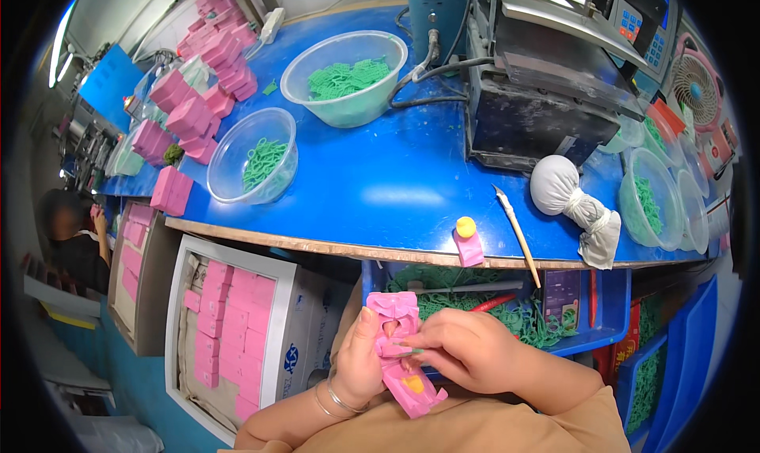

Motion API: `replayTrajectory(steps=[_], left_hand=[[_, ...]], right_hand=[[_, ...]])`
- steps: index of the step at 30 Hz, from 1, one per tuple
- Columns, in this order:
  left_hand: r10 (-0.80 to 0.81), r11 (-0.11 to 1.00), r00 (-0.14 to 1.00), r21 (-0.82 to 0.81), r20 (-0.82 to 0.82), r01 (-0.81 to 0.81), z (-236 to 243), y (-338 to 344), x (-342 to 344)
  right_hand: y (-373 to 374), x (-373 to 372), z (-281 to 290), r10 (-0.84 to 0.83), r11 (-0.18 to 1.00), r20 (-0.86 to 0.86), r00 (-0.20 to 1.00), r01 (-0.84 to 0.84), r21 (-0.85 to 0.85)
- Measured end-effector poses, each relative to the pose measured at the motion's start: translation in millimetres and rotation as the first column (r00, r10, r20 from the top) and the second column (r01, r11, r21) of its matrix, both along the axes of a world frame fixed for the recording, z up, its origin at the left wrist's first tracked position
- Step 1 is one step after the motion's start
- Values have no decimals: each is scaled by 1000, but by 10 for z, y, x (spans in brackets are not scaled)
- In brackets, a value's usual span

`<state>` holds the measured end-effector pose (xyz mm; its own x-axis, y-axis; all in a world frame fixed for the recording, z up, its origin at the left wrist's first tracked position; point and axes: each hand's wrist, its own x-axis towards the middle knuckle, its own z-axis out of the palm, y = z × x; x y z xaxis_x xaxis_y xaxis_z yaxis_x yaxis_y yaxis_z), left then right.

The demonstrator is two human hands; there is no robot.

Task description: The recorder is using a wax injection machine and molds to create small green jewelry components, including trimming excess wax and assembling molds.

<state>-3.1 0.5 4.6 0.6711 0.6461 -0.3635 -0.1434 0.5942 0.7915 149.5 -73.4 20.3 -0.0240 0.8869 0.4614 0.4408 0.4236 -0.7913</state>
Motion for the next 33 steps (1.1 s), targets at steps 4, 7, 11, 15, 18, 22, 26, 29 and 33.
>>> replayTrajectory(steps=[4,7,11,15,18,22,26,29,33], left_hand=[[-65,997,995,41,74,62,21,53,17],[-52,999,994,19,94,51,16,57,6],[-138,973,951,-142,278,183,-48,123,9],[-135,946,889,-210,438,247,-65,161,9],[-146,972,987,174,-67,155,2,80,-36],[-181,962,983,205,-21,181,39,82,-12],[-342,804,913,433,-223,407,10,136,4],[-233,740,943,585,-237,330,-52,161,40],[-200,675,933,649,-298,352,-90,158,32]], right_hand=[[-78,-11,-100,-59,996,-101,993,53,-65],[-104,-40,-180,-95,916,-638,764,-184,-357],[-99,-102,-211,-363,729,-885,293,-501,-465],[-104,-84,-113,-311,909,-536,785,82,-408],[-91,16,-26,-178,977,-29,984,172,-127],[-11,18,9,-156,946,-174,972,96,-310],[-3,-30,14,-246,966,12,969,246,-80],[-42,-101,33,-248,965,258,934,214,154],[-50,-73,59,-208,976,145,967,196,96]])
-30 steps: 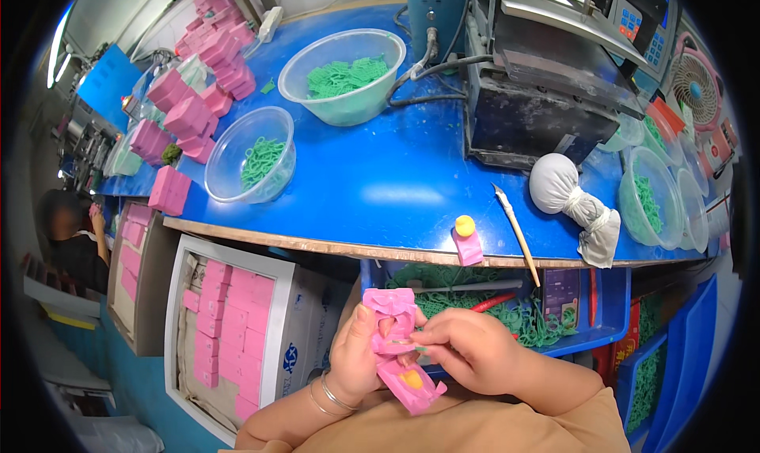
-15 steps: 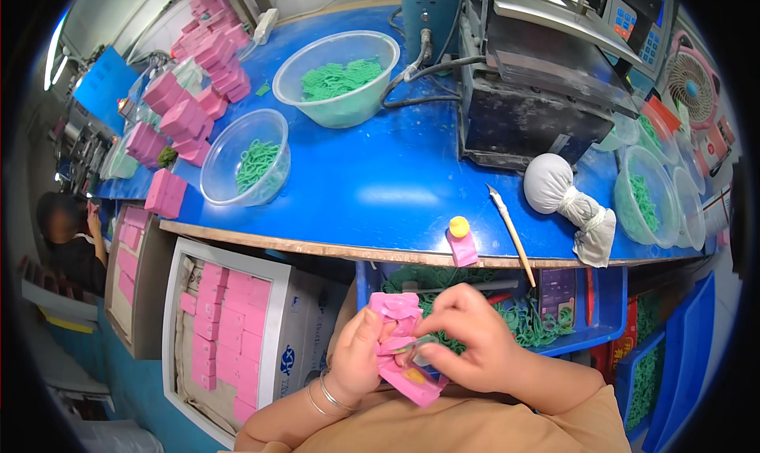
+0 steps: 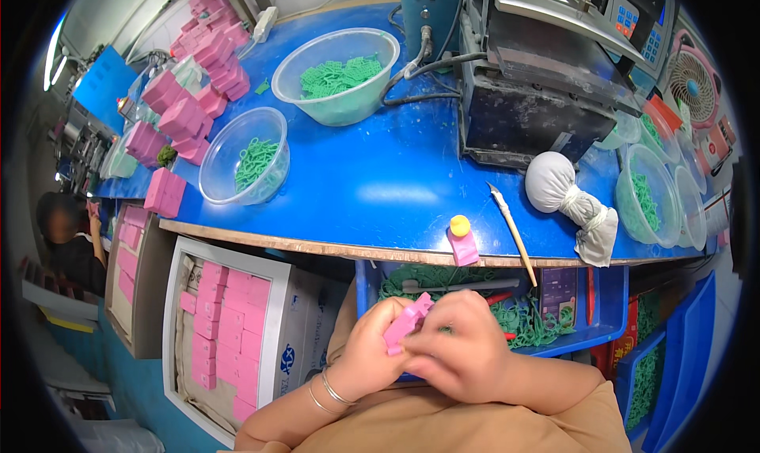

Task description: The recorder is using a wax injection machine and molds to create small green jewelry components, including trimming excess wax and assembling molds.

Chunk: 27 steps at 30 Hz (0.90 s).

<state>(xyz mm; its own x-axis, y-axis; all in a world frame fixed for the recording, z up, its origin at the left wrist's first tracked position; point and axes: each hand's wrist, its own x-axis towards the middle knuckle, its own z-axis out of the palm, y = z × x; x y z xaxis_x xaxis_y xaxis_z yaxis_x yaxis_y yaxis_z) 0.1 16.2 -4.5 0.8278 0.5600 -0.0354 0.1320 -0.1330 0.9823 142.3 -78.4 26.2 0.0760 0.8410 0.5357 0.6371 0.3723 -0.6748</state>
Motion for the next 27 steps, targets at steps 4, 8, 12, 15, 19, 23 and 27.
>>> replayTrajectory(steps=[4,8,12,15,19,23,27], left_hand=[[25,813,969,-569,244,123,22,-4,-76],[127,867,979,-498,161,-30,19,-67,-63],[83,854,986,-521,148,7,35,-96,-50],[56,844,986,-536,156,37,69,-75,-69],[-15,796,989,-597,149,102,100,-54,-85],[8,804,989,-590,148,81,91,-86,-94],[4,780,987,-618,159,97,56,-53,-108]], right_hand=[[12,105,14,-52,998,-210,976,56,15],[21,104,-7,112,987,-77,991,-120,-107],[25,71,-47,115,990,19,993,-113,-86],[19,70,-59,109,991,-1,994,-108,-78],[-12,89,-49,121,988,-24,992,-122,-93],[-33,103,-52,142,981,-54,988,-148,-124],[-27,115,-40,162,977,-121,979,-176,-119]])
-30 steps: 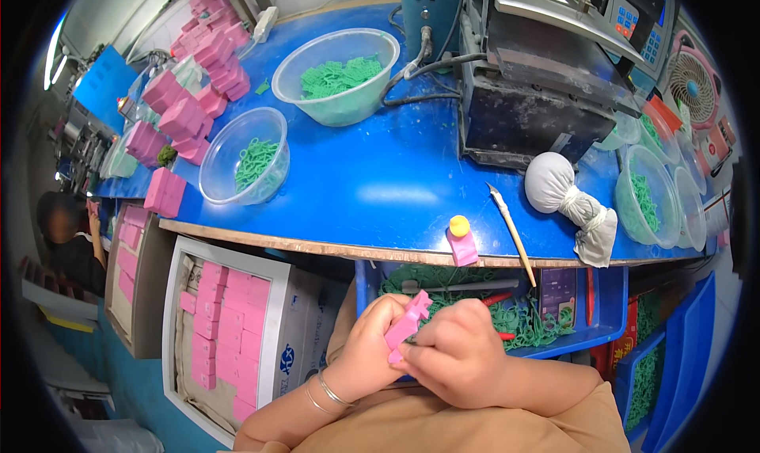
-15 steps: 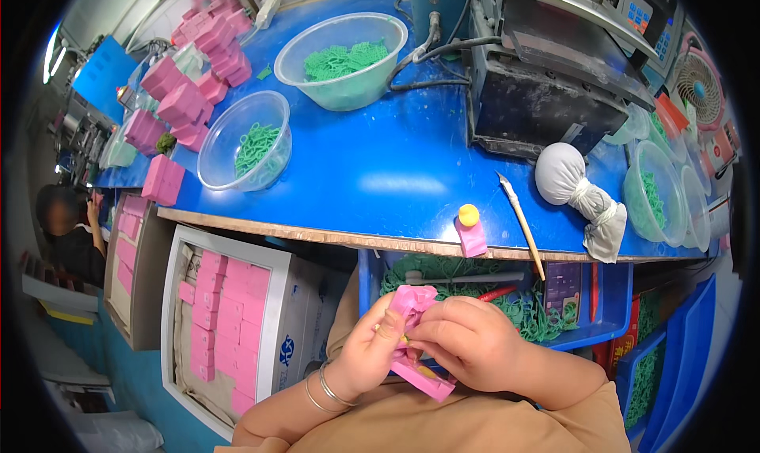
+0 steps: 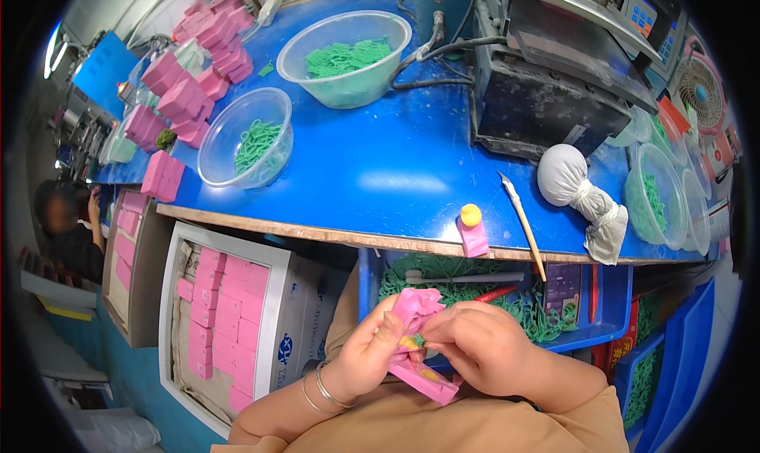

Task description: The recorder is using a wax injection machine and molds to create small green jewelry components, including trimming excess wax and assembling molds.

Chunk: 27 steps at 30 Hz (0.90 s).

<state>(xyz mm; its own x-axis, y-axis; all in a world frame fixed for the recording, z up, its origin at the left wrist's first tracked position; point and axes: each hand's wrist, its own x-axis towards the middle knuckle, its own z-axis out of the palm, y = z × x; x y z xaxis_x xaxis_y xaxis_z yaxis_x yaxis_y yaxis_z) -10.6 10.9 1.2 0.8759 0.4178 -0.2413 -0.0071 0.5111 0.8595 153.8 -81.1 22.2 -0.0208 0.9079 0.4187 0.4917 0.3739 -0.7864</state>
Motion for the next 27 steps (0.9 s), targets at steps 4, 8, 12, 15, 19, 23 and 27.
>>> replayTrajectory(steps=[4,8,12,15,19,23,27], left_hand=[[89,993,996,76,-11,-88,-20,-27,42],[39,994,999,105,24,-41,69,9,1],[19,936,995,352,-99,18,146,19,17],[52,869,996,496,-74,-9,184,28,27],[169,850,985,510,-22,-135,218,91,33],[390,615,854,593,344,-519,244,333,202],[467,439,826,729,314,-525,285,693,513]], right_hand=[[-14,4,71,2,1000,-8,1000,-2,-18],[-52,55,130,-56,992,87,995,65,-109],[-27,76,91,-25,999,281,959,18,29],[-67,30,89,-30,1000,230,973,27,14],[-110,24,95,-121,992,-39,992,122,33],[-124,71,77,-235,961,-697,678,56,-269],[-111,128,33,-202,947,-920,335,-174,-271]])
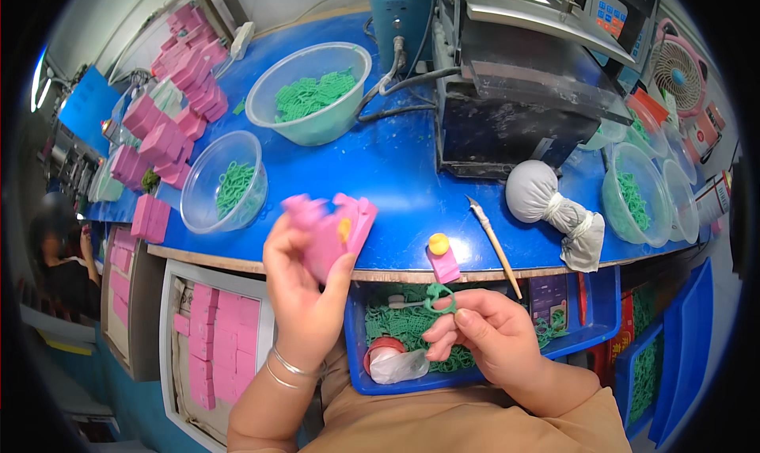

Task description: The recorder is using a wax injection machine and molds to create small green jewelry components, including trimming excess wax and assembling molds.

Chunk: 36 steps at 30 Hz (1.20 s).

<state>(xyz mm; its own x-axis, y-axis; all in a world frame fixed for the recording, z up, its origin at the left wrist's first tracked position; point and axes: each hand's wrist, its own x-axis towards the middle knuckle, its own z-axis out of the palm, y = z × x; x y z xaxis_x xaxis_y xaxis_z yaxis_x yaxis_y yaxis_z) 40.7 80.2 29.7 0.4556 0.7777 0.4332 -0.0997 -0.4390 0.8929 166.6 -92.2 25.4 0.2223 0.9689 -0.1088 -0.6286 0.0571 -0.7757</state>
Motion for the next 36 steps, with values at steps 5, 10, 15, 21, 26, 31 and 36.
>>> replayTrajectory(steps=[5,10,15,21,26,31,36], left_hand=[[307,811,875,584,-374,-35,105,-57,-41],[-363,904,932,-243,1,353,26,-559,-164],[-424,723,896,-547,130,422,1,-703,-170],[-242,828,920,428,-308,361,64,-660,-228],[-202,862,936,401,-288,309,65,-652,-267],[-182,870,931,389,-316,302,56,-658,-304],[-215,844,890,382,-402,377,112,-690,-329]], right_hand=[[-7,-16,-6,-25,1000,15,1000,24,3],[-17,-86,6,-4,999,156,988,-2,40],[-8,-133,-10,65,997,397,916,-71,0],[57,-88,-123,130,974,36,991,-121,-191],[19,-121,-138,122,932,303,945,-4,-362],[-35,-70,-13,-271,962,815,512,124,242],[-56,-62,83,-181,974,842,508,-24,224]])
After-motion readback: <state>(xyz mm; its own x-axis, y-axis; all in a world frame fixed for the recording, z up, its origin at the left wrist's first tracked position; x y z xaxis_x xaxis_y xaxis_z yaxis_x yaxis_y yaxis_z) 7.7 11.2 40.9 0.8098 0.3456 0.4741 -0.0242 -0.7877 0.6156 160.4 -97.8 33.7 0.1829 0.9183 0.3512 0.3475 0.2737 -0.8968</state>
